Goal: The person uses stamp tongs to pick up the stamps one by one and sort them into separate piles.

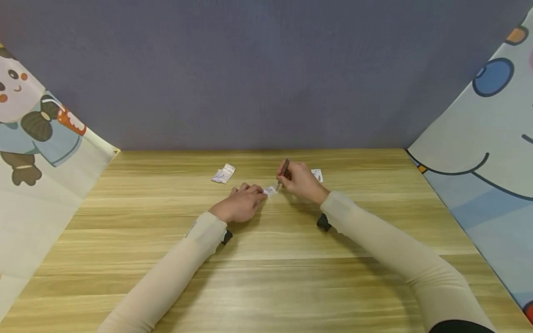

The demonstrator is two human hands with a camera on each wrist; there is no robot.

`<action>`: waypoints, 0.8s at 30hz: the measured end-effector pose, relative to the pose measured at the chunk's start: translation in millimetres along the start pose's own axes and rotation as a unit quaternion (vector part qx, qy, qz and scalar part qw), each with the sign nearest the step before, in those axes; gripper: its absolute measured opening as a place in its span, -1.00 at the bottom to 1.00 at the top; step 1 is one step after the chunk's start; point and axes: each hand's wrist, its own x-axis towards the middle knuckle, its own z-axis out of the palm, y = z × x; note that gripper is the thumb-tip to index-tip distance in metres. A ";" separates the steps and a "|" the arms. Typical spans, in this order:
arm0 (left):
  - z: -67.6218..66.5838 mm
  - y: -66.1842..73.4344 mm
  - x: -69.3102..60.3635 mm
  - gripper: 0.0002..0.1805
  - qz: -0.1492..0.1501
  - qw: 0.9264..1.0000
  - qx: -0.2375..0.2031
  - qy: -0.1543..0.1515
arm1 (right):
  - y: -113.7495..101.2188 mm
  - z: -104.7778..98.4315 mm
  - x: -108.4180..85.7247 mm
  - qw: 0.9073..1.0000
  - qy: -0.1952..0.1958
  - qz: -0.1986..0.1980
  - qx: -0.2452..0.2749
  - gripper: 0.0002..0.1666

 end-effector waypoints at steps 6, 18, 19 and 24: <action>-3.3 -8.4 -4.5 -0.55 -0.007 1.000 -0.016 0.015 | -2.4 -3.3 0.8 1.000 0.017 -0.018 0.015 -0.95; -23.6 -34.8 -24.4 -0.53 -0.046 0.993 -0.058 0.092 | -17.2 -4.6 27.7 0.995 0.047 -0.048 0.071 -0.90; -24.4 -37.0 -25.8 -0.53 -0.050 0.992 -0.058 0.098 | -18.2 -2.9 31.6 0.995 0.042 -0.050 0.075 -0.91; -25.9 -48.0 -31.7 -0.52 -0.074 0.989 -0.062 0.113 | -23.2 8.6 52.7 0.994 0.010 -0.045 0.096 -0.95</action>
